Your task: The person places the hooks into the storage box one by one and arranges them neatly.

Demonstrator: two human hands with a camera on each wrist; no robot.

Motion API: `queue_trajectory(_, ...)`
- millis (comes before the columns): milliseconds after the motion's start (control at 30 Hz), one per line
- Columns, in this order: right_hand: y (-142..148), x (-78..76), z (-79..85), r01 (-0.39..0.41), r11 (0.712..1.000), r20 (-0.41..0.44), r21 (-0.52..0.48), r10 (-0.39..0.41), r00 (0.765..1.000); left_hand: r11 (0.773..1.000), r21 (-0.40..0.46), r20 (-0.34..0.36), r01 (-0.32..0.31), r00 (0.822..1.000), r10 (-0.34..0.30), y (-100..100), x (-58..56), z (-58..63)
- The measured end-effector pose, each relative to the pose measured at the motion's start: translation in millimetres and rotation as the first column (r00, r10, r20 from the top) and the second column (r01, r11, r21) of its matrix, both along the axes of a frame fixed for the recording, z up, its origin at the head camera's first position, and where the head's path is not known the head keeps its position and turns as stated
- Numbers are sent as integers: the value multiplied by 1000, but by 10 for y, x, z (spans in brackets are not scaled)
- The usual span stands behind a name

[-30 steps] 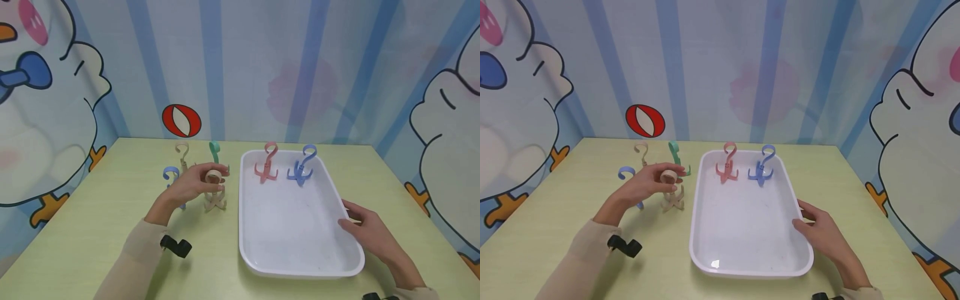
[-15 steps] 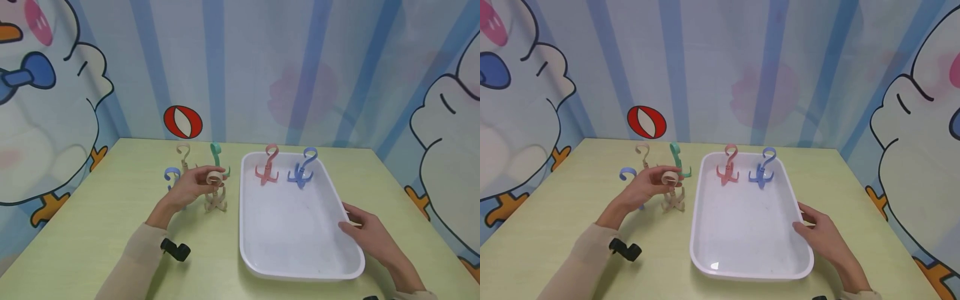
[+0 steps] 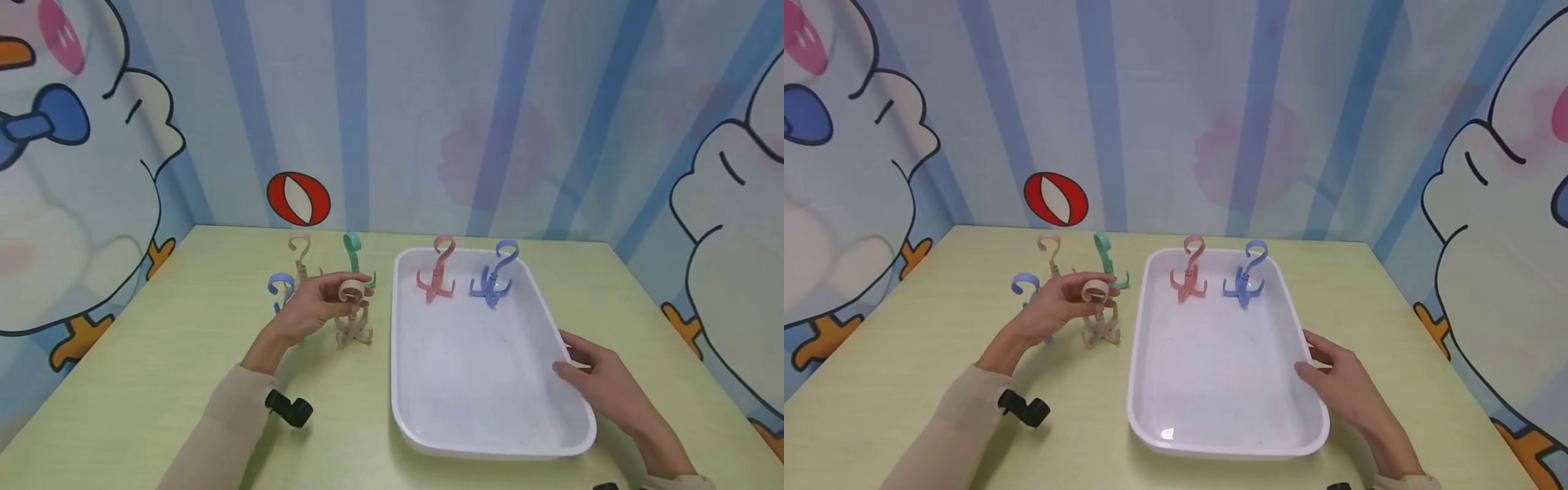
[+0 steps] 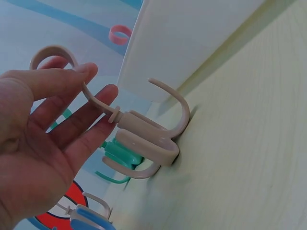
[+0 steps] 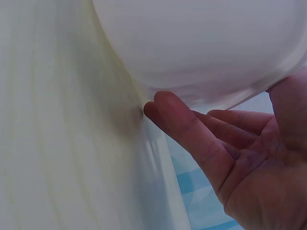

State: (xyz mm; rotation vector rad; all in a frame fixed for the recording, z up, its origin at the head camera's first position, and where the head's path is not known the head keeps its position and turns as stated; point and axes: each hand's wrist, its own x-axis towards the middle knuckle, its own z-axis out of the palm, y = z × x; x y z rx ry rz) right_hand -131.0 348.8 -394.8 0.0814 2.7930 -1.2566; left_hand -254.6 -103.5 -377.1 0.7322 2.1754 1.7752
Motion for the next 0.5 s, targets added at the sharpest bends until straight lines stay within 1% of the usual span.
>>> queue_trajectory(200, 3, -2, -8, -4, 1000, -3, -4, 4, 1000, 1000, -19, -18, 3, 1000, -4, 4, 7, 21)
queue_trajectory(500, 4, 2, 2, -6, 1000, -5, -1, 6, 1000, 997, -72, -46, -34, 998, 31, 18, 22, 42)
